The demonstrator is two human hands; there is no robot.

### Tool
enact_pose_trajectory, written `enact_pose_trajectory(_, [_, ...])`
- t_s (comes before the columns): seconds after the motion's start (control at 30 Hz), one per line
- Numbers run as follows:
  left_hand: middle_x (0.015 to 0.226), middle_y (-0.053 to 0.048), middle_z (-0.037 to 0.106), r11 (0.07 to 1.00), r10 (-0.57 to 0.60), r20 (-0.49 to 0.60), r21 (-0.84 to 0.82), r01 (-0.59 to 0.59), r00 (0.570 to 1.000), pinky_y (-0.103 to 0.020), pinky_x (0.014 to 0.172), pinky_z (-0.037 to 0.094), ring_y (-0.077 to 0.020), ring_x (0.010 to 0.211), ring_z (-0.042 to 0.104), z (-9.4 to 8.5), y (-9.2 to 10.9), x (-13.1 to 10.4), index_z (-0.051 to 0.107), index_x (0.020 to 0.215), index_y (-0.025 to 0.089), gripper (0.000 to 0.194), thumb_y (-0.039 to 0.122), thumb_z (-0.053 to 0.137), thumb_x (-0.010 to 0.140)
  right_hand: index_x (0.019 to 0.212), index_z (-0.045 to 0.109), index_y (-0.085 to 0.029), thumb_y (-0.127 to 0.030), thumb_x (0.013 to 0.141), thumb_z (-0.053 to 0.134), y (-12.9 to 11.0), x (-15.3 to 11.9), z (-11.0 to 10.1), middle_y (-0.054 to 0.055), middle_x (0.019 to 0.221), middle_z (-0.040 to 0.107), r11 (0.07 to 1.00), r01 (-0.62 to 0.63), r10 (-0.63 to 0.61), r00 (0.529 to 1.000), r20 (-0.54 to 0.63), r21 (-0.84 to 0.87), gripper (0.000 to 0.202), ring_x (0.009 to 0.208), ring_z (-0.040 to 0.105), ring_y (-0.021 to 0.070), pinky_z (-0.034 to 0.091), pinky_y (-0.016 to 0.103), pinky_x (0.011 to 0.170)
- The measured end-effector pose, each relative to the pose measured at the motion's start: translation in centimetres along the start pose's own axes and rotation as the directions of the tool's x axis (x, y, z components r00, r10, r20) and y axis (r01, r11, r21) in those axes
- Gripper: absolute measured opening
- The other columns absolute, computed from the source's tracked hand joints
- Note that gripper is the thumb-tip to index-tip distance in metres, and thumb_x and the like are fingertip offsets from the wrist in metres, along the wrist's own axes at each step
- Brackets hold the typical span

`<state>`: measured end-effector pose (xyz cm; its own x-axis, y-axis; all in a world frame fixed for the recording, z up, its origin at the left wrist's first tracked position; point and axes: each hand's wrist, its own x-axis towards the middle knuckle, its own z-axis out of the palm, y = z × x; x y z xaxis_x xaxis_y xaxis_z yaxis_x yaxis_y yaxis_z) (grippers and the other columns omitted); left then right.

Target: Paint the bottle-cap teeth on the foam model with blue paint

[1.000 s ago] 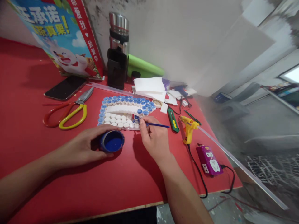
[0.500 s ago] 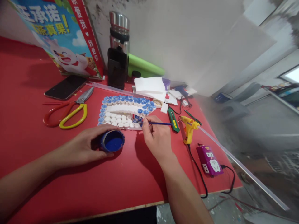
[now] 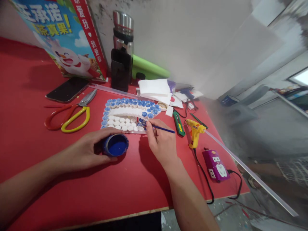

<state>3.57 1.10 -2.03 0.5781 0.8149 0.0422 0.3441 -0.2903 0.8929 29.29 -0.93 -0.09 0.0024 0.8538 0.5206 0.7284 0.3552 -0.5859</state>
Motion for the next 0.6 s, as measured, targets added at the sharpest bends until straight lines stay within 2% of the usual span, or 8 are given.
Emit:
enact_pose_trajectory(0.13, [0.123,-0.004,0.077,1.000,0.001,0.007,-0.008,-0.001,1.000,-0.036,0.092,0.061,-0.0274,0.108,0.075,0.03,-0.10,0.01,0.067,0.128,0.028,0.051,0.040,0.086,0.082,0.100,0.071,-0.019,-0.034,0.107,0.056,0.18,-0.02,0.07,0.006,0.084,0.079,1.000,0.004,-0.005,0.999,0.036,0.010,0.022,0.053,0.066,0.0130,0.049,0.028,0.054])
enact_pose_trajectory(0.3, [0.124,-0.004,0.076,1.000,-0.001,0.005,-0.001,0.001,1.000,-0.037,0.091,0.060,-0.0276,0.109,0.075,-0.02,-0.20,-0.09,0.067,0.128,0.029,0.051,0.040,0.087,0.083,0.093,0.071,-0.019,-0.034,0.105,0.056,0.12,0.09,-0.02,0.002,0.070,0.075,0.999,-0.042,0.042,0.999,0.005,-0.013,0.024,0.049,0.064,0.0133,0.049,0.028,0.054])
enact_pose_trajectory(0.4, [0.124,-0.005,0.076,1.000,0.000,0.012,-0.010,0.000,1.000,-0.037,0.092,0.060,-0.0282,0.109,0.075,-0.01,-0.23,-0.09,0.067,0.129,0.029,0.051,0.040,0.087,0.083,0.095,0.070,-0.019,-0.034,0.105,0.056,0.00,0.09,-0.04,0.002,0.070,0.074,0.998,-0.052,0.053,0.998,-0.023,0.039,0.023,0.054,0.069,0.0145,0.051,0.027,0.056])
enact_pose_trajectory(0.6, [0.122,-0.003,0.077,1.000,0.006,0.013,-0.015,-0.006,1.000,-0.035,0.092,0.060,-0.0266,0.107,0.075,0.03,-0.12,-0.03,0.067,0.128,0.029,0.050,0.039,0.087,0.083,0.092,0.070,-0.018,-0.034,0.106,0.057,-0.11,0.19,0.03,0.001,0.066,0.072,0.998,-0.033,0.032,0.999,0.017,0.046,0.024,0.056,0.070,0.0150,0.051,0.027,0.058])
